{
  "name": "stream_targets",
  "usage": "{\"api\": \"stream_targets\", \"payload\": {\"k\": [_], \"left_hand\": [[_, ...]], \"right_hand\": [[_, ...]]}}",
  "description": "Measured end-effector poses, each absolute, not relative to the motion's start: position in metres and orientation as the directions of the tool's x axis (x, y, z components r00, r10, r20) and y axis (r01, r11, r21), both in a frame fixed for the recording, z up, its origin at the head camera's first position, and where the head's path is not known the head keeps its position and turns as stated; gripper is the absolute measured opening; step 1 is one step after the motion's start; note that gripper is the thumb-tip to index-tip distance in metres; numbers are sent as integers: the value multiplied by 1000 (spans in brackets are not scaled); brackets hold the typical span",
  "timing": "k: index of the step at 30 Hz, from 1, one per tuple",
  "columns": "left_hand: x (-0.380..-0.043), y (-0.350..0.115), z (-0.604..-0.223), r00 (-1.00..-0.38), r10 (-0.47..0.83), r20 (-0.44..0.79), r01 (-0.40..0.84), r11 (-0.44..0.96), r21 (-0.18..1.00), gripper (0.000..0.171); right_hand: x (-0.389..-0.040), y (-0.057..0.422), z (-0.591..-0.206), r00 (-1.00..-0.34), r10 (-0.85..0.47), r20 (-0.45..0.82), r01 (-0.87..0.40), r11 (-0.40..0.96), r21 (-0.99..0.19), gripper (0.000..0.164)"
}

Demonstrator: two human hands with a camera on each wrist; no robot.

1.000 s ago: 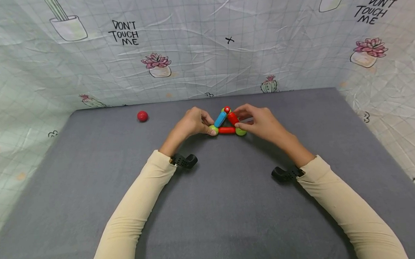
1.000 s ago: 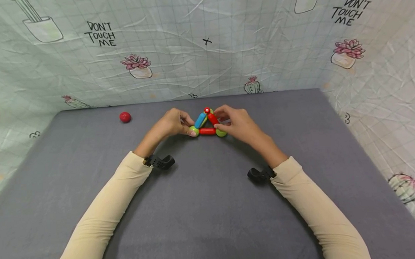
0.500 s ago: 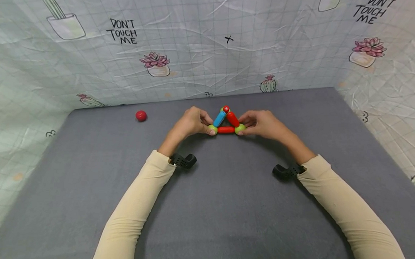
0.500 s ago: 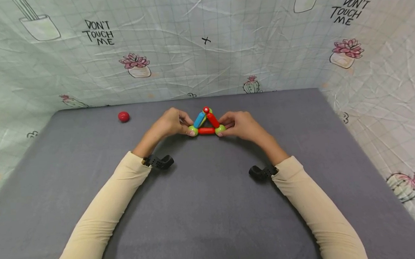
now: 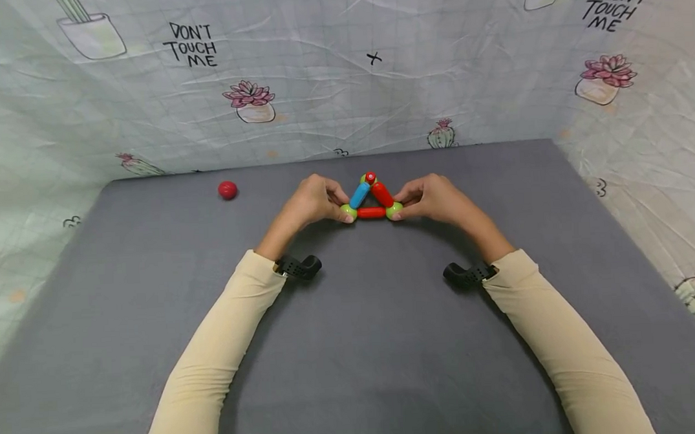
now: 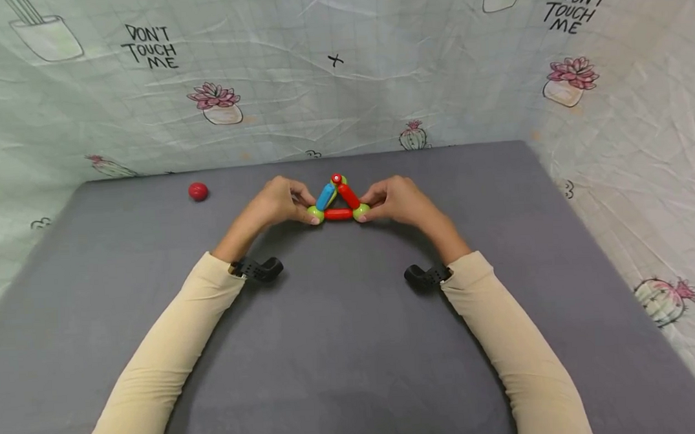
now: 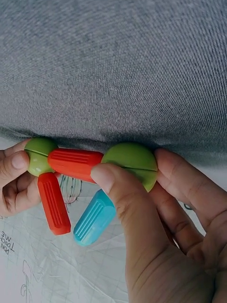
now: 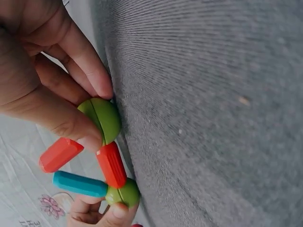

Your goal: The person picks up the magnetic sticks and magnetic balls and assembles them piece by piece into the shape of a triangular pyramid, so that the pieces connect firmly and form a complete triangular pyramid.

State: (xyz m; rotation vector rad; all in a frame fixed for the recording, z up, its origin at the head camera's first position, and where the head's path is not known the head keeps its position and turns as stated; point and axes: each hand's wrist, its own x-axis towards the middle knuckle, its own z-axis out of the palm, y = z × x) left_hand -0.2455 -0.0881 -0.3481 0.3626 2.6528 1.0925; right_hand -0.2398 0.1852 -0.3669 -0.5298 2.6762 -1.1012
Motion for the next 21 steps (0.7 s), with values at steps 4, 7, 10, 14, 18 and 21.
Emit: {"api": "stream_targets", "payload": {"k": [4,7,10,14,18,21], "left_hand": [[-244,-88,-346,-936,331,-122,149,684,714,29],[-243,-86,-346,-923,363,-127,180,699,692,31],[-243,-83,-347,-900,417,-129,235,711,663,33],[-245,-91,-344,-845,505,-175,257,671,695,47],[-247,-109,-336,-817,534,-217,213,629,748,61],[-248,-126,-328,-833,513,-206,202,629,751,61]], "right_hand": [[-242,183,-363,-914,-401,-65,-239,659,-713,33],[-242,184,-363,-913,-401,-75,-236,669,-705,34],[-242,186,-365,-913,-401,-74,-237,671,-703,34],[-241,185,-367,-905,-418,-74,-241,650,-721,34],[-241,184,-368,-904,-422,-72,-227,615,-755,34],[-241,187,-367,-910,-409,-70,-215,608,-765,36]]}}
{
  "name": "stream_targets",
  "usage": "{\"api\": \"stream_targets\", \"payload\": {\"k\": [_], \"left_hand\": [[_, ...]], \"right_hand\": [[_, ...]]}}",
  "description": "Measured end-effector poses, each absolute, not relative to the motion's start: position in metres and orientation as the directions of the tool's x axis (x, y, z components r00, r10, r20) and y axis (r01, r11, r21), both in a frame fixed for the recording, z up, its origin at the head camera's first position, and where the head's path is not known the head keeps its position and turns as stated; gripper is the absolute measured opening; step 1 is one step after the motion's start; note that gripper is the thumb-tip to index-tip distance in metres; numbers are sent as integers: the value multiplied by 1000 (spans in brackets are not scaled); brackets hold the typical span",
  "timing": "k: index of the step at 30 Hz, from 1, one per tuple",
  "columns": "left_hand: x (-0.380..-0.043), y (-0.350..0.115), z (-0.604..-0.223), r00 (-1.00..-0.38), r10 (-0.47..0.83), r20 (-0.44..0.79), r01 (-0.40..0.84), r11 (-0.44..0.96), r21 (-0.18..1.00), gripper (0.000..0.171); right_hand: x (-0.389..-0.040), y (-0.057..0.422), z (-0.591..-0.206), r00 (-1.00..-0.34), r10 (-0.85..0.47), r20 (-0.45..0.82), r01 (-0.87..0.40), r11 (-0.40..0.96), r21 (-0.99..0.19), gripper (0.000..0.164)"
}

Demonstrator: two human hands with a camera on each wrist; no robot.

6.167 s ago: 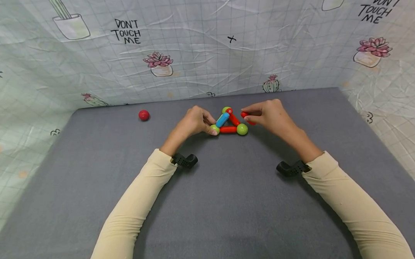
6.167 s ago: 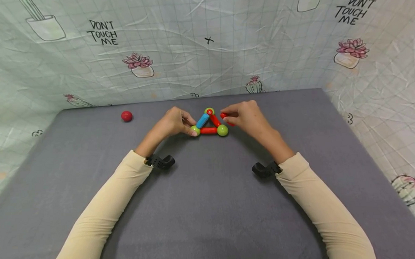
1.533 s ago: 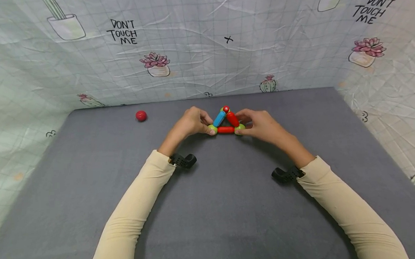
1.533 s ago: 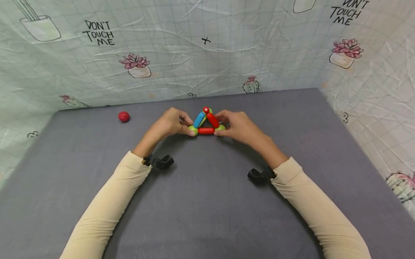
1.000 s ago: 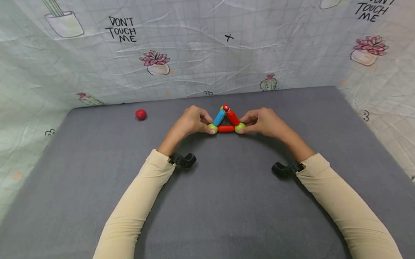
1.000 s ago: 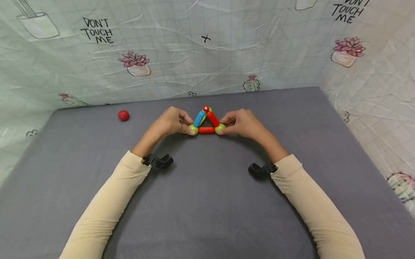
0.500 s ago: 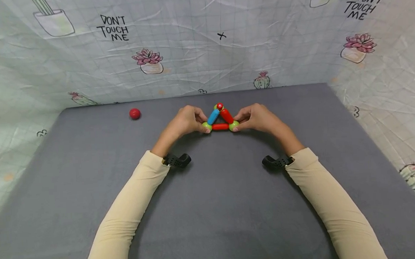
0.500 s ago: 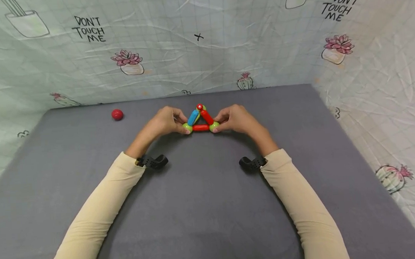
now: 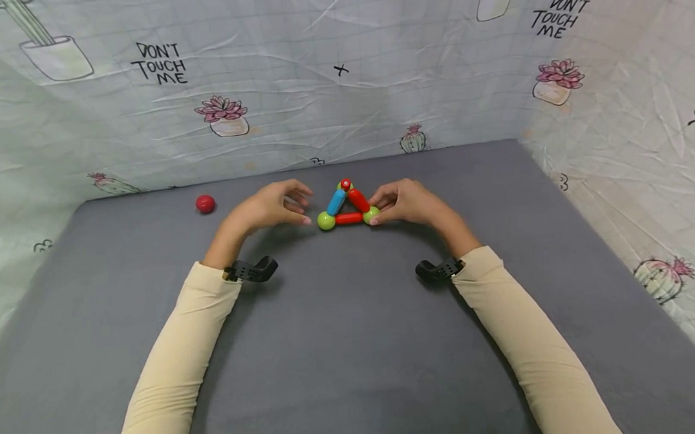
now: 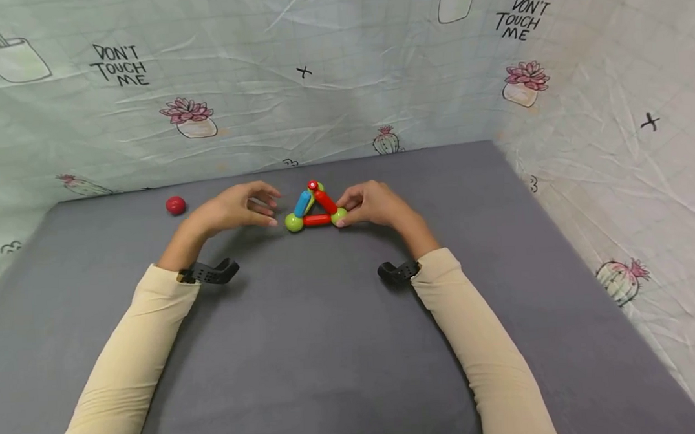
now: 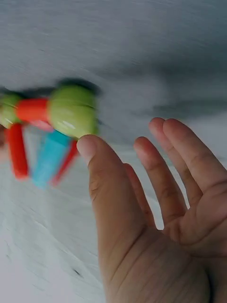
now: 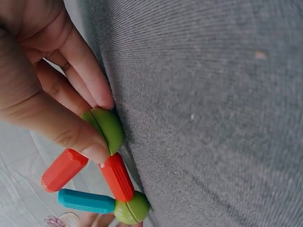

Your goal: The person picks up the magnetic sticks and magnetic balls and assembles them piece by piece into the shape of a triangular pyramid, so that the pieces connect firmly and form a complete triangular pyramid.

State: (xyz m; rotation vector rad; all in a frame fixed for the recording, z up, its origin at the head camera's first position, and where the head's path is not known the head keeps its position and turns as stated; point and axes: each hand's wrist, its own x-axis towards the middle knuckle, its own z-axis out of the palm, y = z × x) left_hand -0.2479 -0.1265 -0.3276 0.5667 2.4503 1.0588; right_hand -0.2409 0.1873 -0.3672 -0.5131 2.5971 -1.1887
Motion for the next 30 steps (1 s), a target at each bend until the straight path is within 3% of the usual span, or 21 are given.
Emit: {"api": "stream_targets", "payload": {"k": [11,22,30], "left_hand": [[-246,-213,-306,-921,363,-139,172,702,691,48],[-249,-259,-311,-956,267,-120,133,759,637,49],[-260,-281,-326,-987,155,40,150,804,576,50]], "right_hand": [[-242,186,-369,-902,-426,-72,-194,547,-814,42],[-241,187,-369,-899,-428,-88,-163,517,-840,43],[-243,187,-371,-900,-412,-142,-74,466,-881,45]]}}
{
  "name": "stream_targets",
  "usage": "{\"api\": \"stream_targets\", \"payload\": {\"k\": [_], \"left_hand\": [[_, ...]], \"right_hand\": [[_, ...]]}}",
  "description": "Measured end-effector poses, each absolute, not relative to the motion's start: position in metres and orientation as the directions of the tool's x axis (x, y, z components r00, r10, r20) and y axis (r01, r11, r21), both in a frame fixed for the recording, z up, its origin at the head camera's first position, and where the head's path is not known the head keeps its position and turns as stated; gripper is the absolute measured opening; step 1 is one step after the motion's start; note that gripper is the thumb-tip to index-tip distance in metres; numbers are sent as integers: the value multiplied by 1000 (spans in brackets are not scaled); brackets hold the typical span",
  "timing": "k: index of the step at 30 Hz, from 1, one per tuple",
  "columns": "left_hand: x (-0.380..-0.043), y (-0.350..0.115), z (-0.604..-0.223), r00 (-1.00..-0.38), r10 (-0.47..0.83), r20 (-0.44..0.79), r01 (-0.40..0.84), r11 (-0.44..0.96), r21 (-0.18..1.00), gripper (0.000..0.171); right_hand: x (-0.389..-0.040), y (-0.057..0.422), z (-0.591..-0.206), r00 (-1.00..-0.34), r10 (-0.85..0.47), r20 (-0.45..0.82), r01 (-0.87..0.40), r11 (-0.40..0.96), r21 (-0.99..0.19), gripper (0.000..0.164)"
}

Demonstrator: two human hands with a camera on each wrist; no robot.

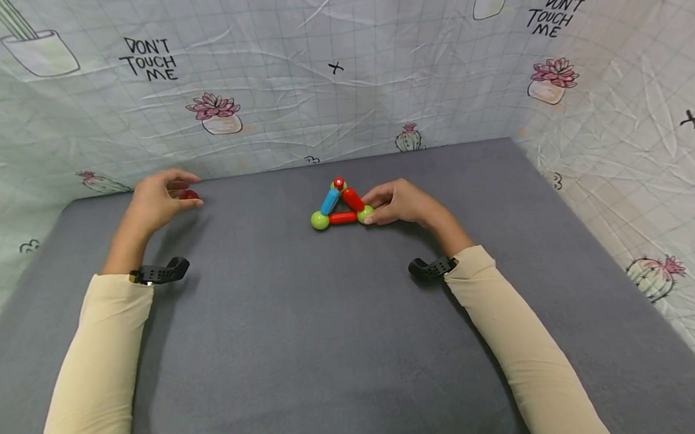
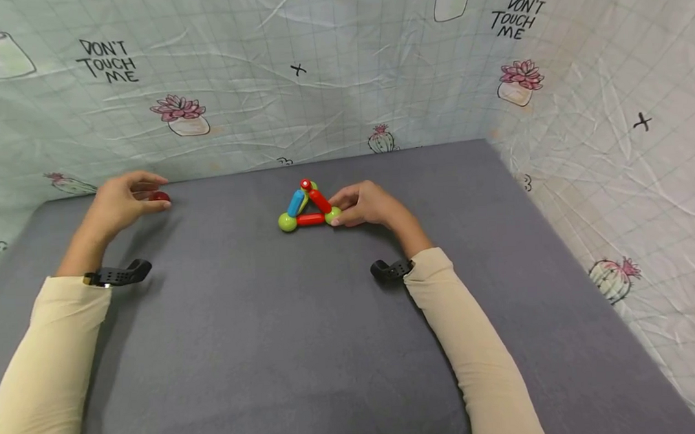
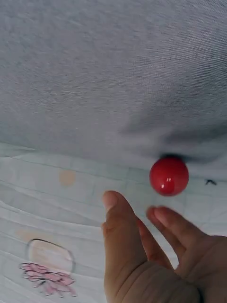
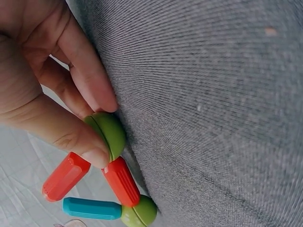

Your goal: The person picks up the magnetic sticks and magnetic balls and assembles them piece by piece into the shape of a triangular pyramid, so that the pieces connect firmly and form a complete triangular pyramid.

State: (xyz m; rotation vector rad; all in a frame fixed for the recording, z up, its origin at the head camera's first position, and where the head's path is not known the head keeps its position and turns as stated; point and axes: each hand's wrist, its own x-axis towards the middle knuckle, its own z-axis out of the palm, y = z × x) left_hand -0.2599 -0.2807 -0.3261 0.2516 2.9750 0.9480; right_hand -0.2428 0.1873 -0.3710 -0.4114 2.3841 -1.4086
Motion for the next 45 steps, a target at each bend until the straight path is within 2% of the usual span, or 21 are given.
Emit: {"api": "stream_targets", "payload": {"k": [4,7,11,14,24,35,45], "left_hand": [[-269,-296,-333,-992,123,23,118,861,496,54],[-275,-309,-344,-994,107,-7,92,888,451,51],[-280,-319,-357,-997,55,58,76,870,487,41],[-281,-322,-359,-994,35,106,85,854,513,41],[-279,-312,-356,-997,-39,59,-1,847,531,47],[-283,-248,-337,-982,99,162,181,740,648,41],[-274,-169,-320,-945,276,174,309,585,750,39]], "right_hand": [[-244,187,-372,-900,-408,-152,-60,462,-885,45],[-245,186,-373,-899,-408,-160,-52,462,-885,45],[-244,184,-374,-899,-411,-154,-71,483,-873,44],[-244,184,-373,-898,-414,-145,-85,489,-868,44],[-245,185,-373,-899,-413,-144,-92,500,-861,43],[-244,186,-371,-894,-410,-180,-27,450,-893,44],[-245,186,-370,-902,-389,-187,-18,467,-884,43]]}}
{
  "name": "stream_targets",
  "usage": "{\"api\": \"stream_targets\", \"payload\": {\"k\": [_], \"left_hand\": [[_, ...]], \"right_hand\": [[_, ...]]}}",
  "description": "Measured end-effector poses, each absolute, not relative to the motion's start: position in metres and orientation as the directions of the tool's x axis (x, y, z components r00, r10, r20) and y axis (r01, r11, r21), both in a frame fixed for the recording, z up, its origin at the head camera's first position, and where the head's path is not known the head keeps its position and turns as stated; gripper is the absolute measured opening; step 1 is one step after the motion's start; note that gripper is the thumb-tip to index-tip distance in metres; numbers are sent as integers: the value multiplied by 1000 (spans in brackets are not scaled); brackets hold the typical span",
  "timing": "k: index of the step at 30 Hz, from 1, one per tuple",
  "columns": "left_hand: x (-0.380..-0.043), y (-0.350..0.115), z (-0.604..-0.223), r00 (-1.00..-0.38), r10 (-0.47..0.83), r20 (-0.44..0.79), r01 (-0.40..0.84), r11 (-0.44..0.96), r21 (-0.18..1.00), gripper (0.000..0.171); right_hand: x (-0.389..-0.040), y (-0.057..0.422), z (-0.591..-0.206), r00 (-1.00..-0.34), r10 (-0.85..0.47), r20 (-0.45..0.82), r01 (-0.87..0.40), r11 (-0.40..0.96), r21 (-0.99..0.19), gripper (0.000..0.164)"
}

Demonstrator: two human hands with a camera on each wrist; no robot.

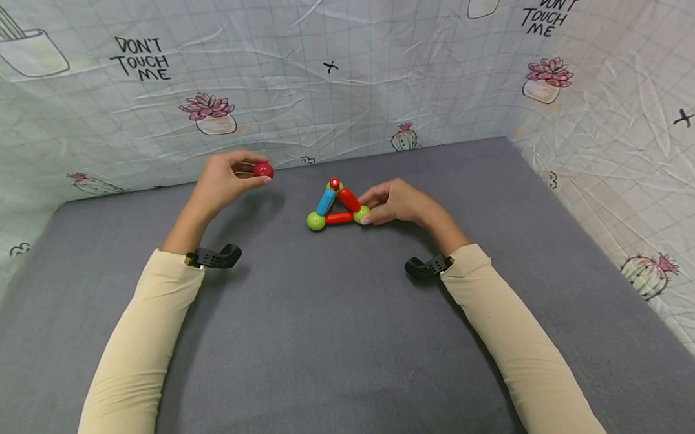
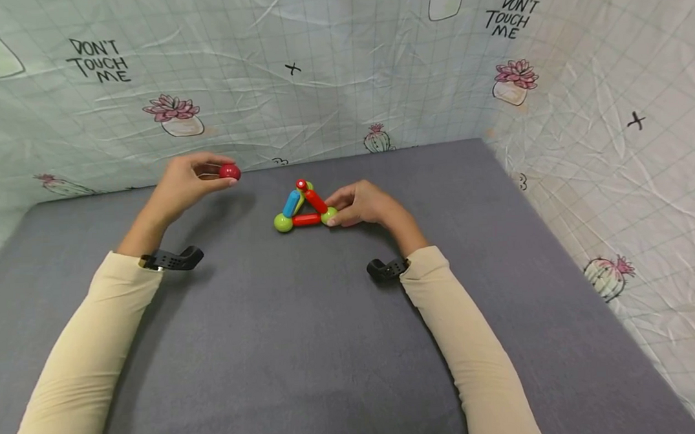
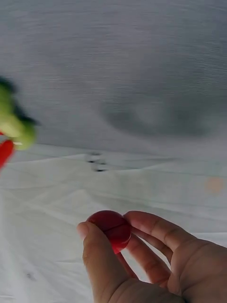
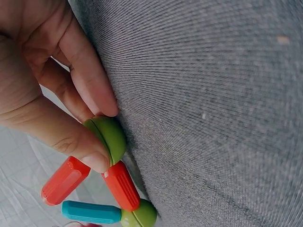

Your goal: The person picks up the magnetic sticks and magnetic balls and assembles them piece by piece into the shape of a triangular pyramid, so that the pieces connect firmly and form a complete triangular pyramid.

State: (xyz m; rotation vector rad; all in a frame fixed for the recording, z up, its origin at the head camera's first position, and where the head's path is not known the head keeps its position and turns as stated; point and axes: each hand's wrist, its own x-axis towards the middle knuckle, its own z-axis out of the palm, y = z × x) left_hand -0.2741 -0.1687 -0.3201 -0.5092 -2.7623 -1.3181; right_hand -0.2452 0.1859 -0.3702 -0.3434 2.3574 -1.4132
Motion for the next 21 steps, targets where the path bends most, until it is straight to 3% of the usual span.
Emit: {"api": "stream_targets", "payload": {"k": [21], "left_hand": [[-254,-93,-321,-877,424,228,382,325,865,37]], "right_hand": [[-249,184,-366,-890,-382,-250,52,460,-886,42]]}}
